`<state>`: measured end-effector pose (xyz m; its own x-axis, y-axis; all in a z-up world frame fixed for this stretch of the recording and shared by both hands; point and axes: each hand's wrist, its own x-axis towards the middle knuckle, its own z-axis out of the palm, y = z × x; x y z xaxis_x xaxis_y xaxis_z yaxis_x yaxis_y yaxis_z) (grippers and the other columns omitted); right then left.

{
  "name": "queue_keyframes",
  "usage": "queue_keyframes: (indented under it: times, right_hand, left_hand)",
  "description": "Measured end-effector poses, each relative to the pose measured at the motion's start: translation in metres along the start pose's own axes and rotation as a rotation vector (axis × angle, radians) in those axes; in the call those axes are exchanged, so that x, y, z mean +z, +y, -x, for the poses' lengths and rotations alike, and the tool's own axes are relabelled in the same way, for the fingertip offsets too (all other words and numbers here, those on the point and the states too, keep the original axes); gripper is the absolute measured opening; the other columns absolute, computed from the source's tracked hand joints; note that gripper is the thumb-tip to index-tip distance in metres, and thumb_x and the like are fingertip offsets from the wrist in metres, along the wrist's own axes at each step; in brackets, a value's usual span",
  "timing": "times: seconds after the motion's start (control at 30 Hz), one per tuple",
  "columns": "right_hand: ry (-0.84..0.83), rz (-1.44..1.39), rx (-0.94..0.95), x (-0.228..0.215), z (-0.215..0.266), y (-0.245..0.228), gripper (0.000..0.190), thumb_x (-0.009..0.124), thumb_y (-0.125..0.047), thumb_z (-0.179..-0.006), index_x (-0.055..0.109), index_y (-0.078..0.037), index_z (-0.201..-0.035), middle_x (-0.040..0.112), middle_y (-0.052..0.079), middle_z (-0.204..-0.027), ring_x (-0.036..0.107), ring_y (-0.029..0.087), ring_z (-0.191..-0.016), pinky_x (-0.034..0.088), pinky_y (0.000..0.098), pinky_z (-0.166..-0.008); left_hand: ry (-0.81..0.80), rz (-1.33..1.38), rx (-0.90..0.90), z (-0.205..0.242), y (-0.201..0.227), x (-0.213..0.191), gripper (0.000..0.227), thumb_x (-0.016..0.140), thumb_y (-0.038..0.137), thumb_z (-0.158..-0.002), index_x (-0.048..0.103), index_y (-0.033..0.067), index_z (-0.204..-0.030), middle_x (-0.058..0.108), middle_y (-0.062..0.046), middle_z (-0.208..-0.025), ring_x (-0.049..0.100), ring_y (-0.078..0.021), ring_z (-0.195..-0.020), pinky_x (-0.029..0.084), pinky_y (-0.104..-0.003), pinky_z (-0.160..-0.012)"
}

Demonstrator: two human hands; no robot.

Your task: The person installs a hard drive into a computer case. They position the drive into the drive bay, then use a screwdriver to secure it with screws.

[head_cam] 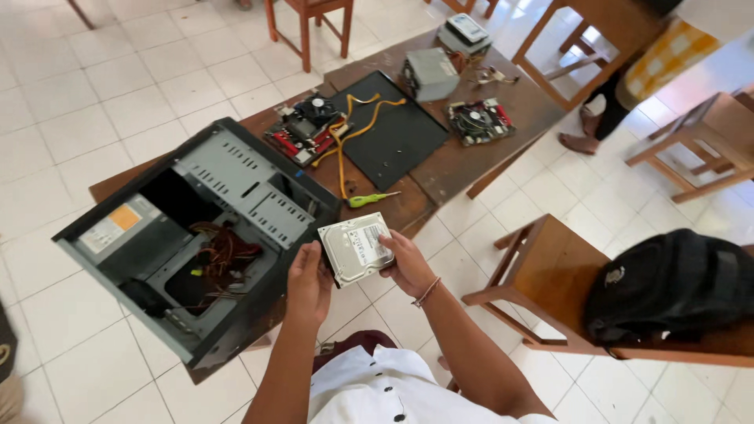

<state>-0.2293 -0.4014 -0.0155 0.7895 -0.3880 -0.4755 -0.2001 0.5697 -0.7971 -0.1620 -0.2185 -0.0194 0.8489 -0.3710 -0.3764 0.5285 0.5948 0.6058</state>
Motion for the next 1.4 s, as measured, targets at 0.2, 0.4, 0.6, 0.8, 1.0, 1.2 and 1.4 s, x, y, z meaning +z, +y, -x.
queue_keyframes:
  times: [0.2,0.4,0.6,0.8,1.0,1.2,1.4]
  right_hand:
    - [0.077,-0.094,0.036,-0.028,0.009,-0.001,0.039,0.073,-0.031,-0.094,0.067,-0.006,-0.123,0.061,0.013,-0.082,0.062,0.021,-0.055,0.044,0.0259,-0.035]
    - [0.122,-0.086,0.031,-0.024,0.012,0.009,0.032,0.073,-0.031,-0.094,0.066,-0.005,-0.109,0.063,0.011,-0.078,0.060,0.018,-0.051,0.038,0.0227,-0.032]
    - [0.128,-0.055,0.020,0.040,0.025,0.019,0.033,0.075,-0.038,-0.093,0.062,-0.008,-0.100,0.065,0.011,-0.075,0.064,0.022,-0.048,0.037,0.0239,-0.028]
    - [0.108,-0.042,0.022,0.106,0.031,0.043,0.037,0.069,-0.043,-0.096,0.060,-0.007,-0.103,0.066,0.010,-0.077,0.068,0.021,-0.052,0.041,0.0233,-0.029]
    - [-0.015,-0.061,0.014,0.162,0.038,0.072,0.029,0.067,-0.034,-0.096,0.063,-0.009,-0.111,0.068,0.014,-0.083,0.071,0.028,-0.056,0.044,0.0256,-0.030]
    - [-0.111,-0.062,0.029,0.213,0.062,0.093,0.035,0.064,-0.032,-0.097,0.061,-0.011,-0.124,0.069,0.016,-0.087,0.074,0.032,-0.062,0.053,0.0340,-0.032]
    - [-0.084,-0.021,0.009,0.234,0.062,0.126,0.035,0.065,-0.028,-0.098,0.061,-0.010,-0.129,0.071,0.020,-0.088,0.074,0.035,-0.062,0.053,0.0373,-0.031]
  left_hand:
    - [-0.034,0.048,-0.056,0.009,-0.024,0.009,0.017,0.067,0.030,-0.104,0.065,0.0208,-0.090,0.064,0.007,-0.069,0.066,-0.0091,-0.061,0.059,-0.025,-0.061]
    - [-0.123,0.042,-0.046,0.022,-0.018,0.008,0.013,0.070,0.026,-0.101,0.066,0.0162,-0.093,0.066,0.005,-0.071,0.068,-0.0101,-0.065,0.060,-0.027,-0.066]
    - [-0.204,0.065,-0.049,0.041,0.032,-0.015,0.015,0.071,0.023,-0.100,0.068,0.0103,-0.094,0.070,-0.001,-0.074,0.071,-0.0147,-0.066,0.063,-0.031,-0.068]
    - [-0.125,0.089,-0.046,0.044,0.079,-0.073,0.015,0.068,0.023,-0.102,0.069,0.0106,-0.094,0.070,-0.002,-0.076,0.071,-0.0156,-0.066,0.061,-0.030,-0.064]
    - [-0.113,0.038,0.058,0.068,0.158,-0.089,0.023,0.070,0.028,-0.103,0.067,0.0103,-0.089,0.064,-0.002,-0.065,0.065,-0.0163,-0.057,0.056,-0.030,-0.059]
    - [-0.130,-0.007,0.098,0.065,0.189,-0.134,0.023,0.066,0.029,-0.105,0.072,0.0075,-0.101,0.072,-0.005,-0.078,0.069,-0.0146,-0.069,0.056,-0.028,-0.065]
    - [-0.139,-0.133,0.079,0.070,0.218,-0.179,0.027,0.062,0.027,-0.107,0.071,0.0022,-0.111,0.070,-0.006,-0.081,0.067,-0.0149,-0.072,0.057,-0.031,-0.070]
